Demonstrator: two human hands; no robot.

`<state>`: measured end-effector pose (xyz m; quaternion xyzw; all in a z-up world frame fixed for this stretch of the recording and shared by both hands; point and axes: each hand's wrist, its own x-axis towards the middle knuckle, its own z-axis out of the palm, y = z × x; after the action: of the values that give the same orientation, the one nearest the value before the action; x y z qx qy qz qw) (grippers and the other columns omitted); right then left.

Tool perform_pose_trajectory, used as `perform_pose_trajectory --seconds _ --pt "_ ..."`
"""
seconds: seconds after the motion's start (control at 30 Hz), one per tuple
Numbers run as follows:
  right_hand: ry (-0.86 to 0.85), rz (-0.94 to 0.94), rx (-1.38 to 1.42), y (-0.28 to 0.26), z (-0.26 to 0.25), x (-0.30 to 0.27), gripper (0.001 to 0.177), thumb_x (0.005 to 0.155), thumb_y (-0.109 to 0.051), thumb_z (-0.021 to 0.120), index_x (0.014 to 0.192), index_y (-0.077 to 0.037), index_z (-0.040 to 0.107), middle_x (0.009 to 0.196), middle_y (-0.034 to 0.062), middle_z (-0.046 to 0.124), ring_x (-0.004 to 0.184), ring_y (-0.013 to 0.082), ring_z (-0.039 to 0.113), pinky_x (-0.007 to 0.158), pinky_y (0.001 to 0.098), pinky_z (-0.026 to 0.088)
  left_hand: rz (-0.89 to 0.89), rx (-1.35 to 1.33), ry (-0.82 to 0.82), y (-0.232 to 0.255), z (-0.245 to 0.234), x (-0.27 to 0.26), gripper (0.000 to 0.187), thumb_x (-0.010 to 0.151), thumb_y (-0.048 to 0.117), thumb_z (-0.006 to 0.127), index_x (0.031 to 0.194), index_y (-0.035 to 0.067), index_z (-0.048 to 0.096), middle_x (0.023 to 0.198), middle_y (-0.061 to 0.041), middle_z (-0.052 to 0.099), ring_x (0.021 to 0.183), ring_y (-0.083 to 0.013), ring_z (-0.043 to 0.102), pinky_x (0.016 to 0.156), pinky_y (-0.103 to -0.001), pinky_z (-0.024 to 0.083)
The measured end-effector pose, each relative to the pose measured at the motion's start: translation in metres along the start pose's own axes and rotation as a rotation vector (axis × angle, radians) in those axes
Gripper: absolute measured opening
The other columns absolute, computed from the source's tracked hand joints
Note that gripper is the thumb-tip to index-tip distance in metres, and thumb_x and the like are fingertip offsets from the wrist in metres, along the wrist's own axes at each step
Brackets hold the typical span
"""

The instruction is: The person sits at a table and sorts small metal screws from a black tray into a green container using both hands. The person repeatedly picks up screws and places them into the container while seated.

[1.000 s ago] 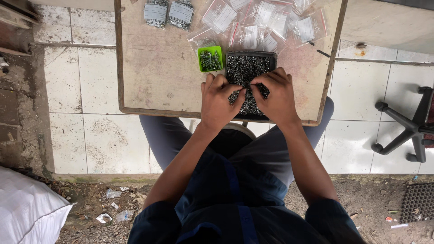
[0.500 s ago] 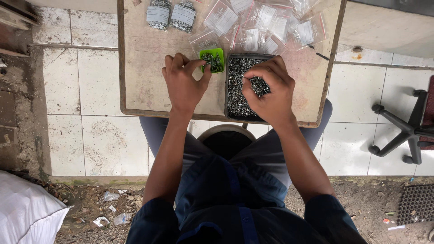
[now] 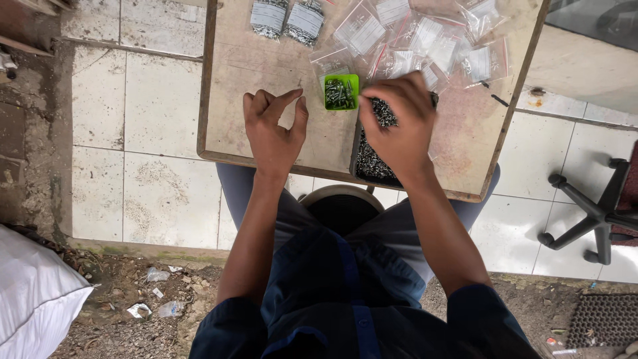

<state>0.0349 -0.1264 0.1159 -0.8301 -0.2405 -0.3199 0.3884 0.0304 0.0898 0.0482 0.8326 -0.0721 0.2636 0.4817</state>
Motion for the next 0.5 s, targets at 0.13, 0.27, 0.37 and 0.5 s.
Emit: perform_pose_trajectory --seconds 0.13,0.27,0.37,0.5 --pt "-0.211 0.067 -0.068 0.027 -0.007 -0.015 0.029 0.084 0.012 0.087 0.111 0.004 0.079 0.100 0.0188 0.075 0.093 0.0366 0.068 0.081 0.0462 0.056 0.028 -0.053 -0.025 0.011 0.011 -0.002 0.013 0.100 0.012 0.078 0.111 0.015 0.084 0.080 0.004 0.038 0.076 -0.0184 0.048 0.080 -0.034 0.047" --pt "-0.287 0.209 -0.139 0.030 -0.053 -0.042 0.023 0.093 0.012 0.083 0.114 0.004 0.080 0.099 0.0178 0.075 0.093 0.0375 0.067 0.084 0.0456 0.055 0.113 -0.020 -0.191 0.020 0.041 -0.028 0.018 0.085 0.019 0.089 0.102 0.020 0.084 0.081 -0.001 0.045 0.081 -0.0257 0.054 0.076 -0.041 0.051" --pt "-0.456 0.225 -0.316 0.040 -0.063 -0.074 0.031 0.085 -0.002 0.090 0.115 -0.004 0.082 0.099 0.0125 0.074 0.095 0.0349 0.065 0.079 0.0459 0.054 0.234 0.172 -0.313 0.049 0.060 -0.032 0.019 0.079 0.024 0.092 0.096 0.022 0.083 0.088 -0.001 0.044 0.088 -0.0259 0.051 0.071 -0.041 0.047" --pt "-0.482 0.179 -0.528 0.027 -0.053 -0.092 0.020 0.077 -0.012 0.092 0.095 -0.013 0.083 0.093 0.0016 0.069 0.095 0.0262 0.059 0.075 0.0401 0.047 0.284 0.454 -0.407 0.063 0.083 -0.040 0.015 0.078 0.020 0.094 0.089 0.020 0.083 0.103 -0.003 0.045 0.102 -0.0271 0.047 0.073 -0.041 0.040"
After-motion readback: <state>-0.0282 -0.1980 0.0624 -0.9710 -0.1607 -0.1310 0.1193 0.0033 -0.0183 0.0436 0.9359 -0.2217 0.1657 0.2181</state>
